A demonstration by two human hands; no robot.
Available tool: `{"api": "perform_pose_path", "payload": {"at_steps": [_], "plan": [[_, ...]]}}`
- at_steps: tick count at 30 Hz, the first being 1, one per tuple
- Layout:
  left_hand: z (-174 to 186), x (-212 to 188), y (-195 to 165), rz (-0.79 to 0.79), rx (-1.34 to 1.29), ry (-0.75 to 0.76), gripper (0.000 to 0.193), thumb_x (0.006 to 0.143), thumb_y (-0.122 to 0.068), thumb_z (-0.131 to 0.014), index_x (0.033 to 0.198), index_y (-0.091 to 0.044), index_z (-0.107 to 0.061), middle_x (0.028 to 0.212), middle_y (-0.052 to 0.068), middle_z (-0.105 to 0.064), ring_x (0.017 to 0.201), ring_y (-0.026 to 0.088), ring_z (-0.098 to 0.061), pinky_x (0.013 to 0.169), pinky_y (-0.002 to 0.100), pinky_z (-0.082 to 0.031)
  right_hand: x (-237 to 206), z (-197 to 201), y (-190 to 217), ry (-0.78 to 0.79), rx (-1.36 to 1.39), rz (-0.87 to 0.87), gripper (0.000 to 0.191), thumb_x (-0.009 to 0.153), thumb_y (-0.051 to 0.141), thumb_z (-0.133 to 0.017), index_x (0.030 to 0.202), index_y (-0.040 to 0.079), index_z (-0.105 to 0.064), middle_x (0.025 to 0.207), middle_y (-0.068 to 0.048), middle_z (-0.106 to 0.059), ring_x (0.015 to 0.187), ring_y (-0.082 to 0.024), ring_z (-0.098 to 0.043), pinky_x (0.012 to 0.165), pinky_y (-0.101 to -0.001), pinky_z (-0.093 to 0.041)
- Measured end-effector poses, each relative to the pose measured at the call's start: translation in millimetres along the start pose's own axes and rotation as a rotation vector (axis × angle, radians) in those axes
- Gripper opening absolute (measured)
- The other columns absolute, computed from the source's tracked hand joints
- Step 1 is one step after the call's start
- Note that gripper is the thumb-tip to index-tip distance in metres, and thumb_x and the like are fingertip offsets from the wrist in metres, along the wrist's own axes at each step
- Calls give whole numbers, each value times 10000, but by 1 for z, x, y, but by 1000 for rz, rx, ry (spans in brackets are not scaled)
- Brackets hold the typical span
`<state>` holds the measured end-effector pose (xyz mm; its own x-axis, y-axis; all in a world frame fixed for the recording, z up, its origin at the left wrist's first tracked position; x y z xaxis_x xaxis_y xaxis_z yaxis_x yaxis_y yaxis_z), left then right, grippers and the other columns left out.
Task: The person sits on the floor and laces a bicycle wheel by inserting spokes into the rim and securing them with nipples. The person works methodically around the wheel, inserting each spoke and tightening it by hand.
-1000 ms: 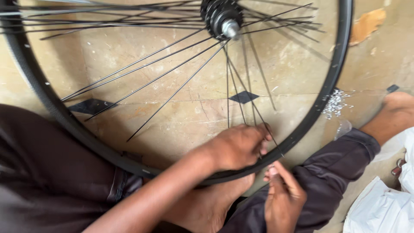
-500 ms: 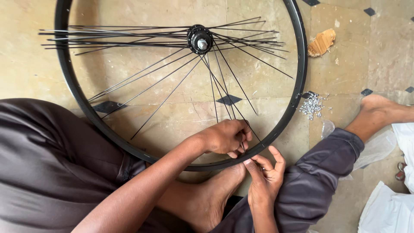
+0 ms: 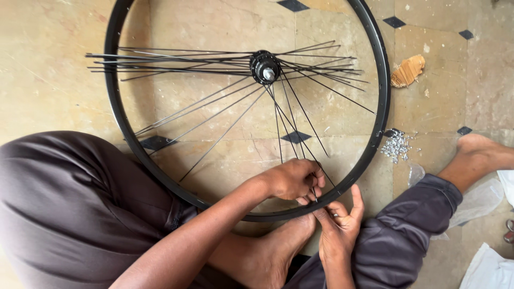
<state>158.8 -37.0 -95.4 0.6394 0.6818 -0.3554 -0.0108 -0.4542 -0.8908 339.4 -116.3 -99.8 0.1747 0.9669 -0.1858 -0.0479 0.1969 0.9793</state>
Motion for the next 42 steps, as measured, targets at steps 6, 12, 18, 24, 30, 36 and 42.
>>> {"api": "perform_pose_path", "payload": {"at_steps": [6,12,18,24,30,36,42], "plan": [[4,0,0,-89,46,3,215,850,81,-576,1025,-1,-671,930,78,-754,838,176,-733,661,305,-605,4,2,-5,32,25,38,474,837,-108,-742,1266,-66,-544,1082,-68,-717,957,-129,-667,915,-289,-554],[2,-3,-5,-173,236,-33,206,789,-10,-758,992,-7,-722,913,80,-791,877,161,-757,795,298,-602,6,9,-15,92,-35,-40,119,871,-69,-734,986,-62,-703,901,-81,-723,825,-120,-650,792,-256,-527],[-2,-11,-7,-115,385,-100,241,823,-103,-763,1050,-32,-724,964,81,-779,913,186,-742,832,317,-580,7,7,-10,178,-25,-74,151,848,-80,-742,984,-22,-709,907,-47,-705,837,-98,-622,782,-252,-517],[-6,-20,-10,-126,332,-59,275,827,-116,-769,1079,-20,-715,974,94,-775,915,188,-740,835,324,-595,4,-1,0,223,24,13,92,870,-64,-736,948,-34,-698,960,-26,-640,884,-97,-621,801,-242,-502],[-11,-23,-10,-143,158,-11,291,863,-88,-720,1142,-19,-680,1015,77,-754,940,173,-719,832,299,-595,-1,1,3,129,-45,-16,102,879,-35,-736,963,13,-702,889,-11,-675,809,-58,-592,730,-207,-484],[-15,-25,-8,-207,140,-9,287,925,-104,-668,1171,44,-687,1009,149,-746,919,238,-697,803,356,-566,-7,6,1,149,-85,-111,97,874,4,-763,959,13,-719,866,-15,-694,774,-63,-600,689,-212,-493],[-15,-23,-2,-134,318,-99,378,896,-142,-717,1242,-12,-636,1026,106,-748,1003,197,-715,919,340,-572,-8,2,6,204,-70,-75,104,875,1,-765,954,10,-698,883,-27,-701,807,-76,-617,707,-224,-498]]}}
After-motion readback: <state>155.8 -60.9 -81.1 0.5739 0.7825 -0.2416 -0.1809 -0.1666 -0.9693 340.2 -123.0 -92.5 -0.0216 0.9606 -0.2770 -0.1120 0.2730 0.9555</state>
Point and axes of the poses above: each hand's wrist, its own x-axis towards the middle knuckle, its own z-axis out of the back of the hand, y = z × x, the point moved 5 cm from there along x, towards the middle knuckle
